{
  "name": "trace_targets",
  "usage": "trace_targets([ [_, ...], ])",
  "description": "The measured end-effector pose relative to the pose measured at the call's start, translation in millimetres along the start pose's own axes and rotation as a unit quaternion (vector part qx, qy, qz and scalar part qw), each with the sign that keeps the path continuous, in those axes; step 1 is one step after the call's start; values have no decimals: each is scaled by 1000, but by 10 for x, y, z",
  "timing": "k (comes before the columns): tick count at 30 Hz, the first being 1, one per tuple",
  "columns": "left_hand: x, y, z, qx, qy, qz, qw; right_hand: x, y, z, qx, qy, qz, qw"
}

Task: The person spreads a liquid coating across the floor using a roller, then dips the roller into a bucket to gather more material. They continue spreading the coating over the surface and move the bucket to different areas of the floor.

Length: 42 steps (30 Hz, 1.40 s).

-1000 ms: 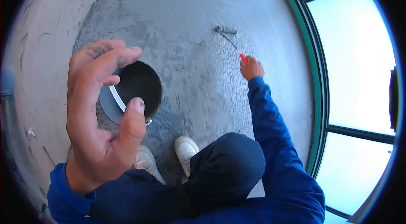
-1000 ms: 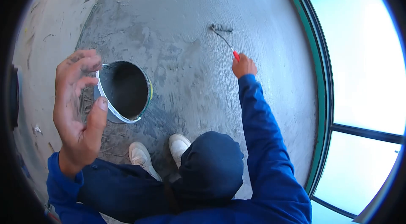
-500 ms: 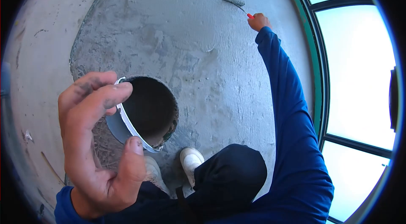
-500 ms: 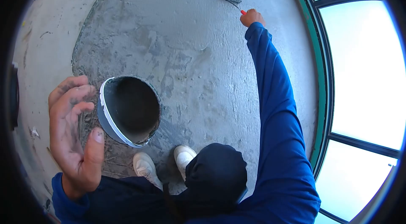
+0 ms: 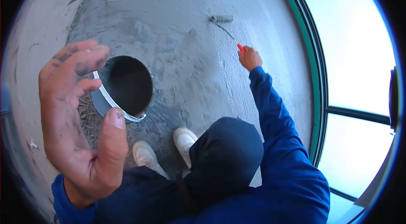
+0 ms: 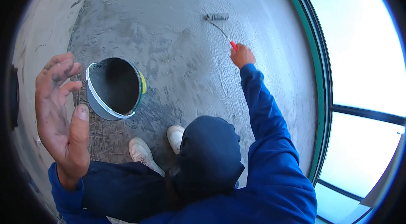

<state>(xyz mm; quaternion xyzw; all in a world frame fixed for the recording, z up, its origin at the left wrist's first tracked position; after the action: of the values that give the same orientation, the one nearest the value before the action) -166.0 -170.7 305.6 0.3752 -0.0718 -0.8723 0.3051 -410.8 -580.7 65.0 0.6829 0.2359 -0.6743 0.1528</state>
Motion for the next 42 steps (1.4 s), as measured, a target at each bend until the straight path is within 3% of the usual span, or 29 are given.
trace_targets([
  [6,27,-52,195,31,-6,1,999,76,-1478,657,9,30,-8,999],
  [15,239,-38,216,12,-9,-10,1000,52,-3874,1556,139,56,-81,985],
  [21,299,-16,94,3,13,-30,999,-111,-4446,1893,187,53,-62,979],
  [29,345,20,114,-11,15,-14,1000,129,-2875,1773,110,75,7,991],
  [42,207,99,-130,-42,29,-32,998,-8,722,339,-31,-8,46,998],
])
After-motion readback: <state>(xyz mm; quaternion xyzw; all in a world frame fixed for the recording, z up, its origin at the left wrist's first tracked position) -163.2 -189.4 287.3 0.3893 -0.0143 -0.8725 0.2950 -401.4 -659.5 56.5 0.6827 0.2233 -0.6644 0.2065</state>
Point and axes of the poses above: each hand's wrist, its own y-axis towards the middle knuckle, its own x-axis out of the palm, z = x × y, the point moved 2 cm from there along y, towards the middle knuckle, and after that the axes turned 5 degrees about -x, right-handed, at the moved point
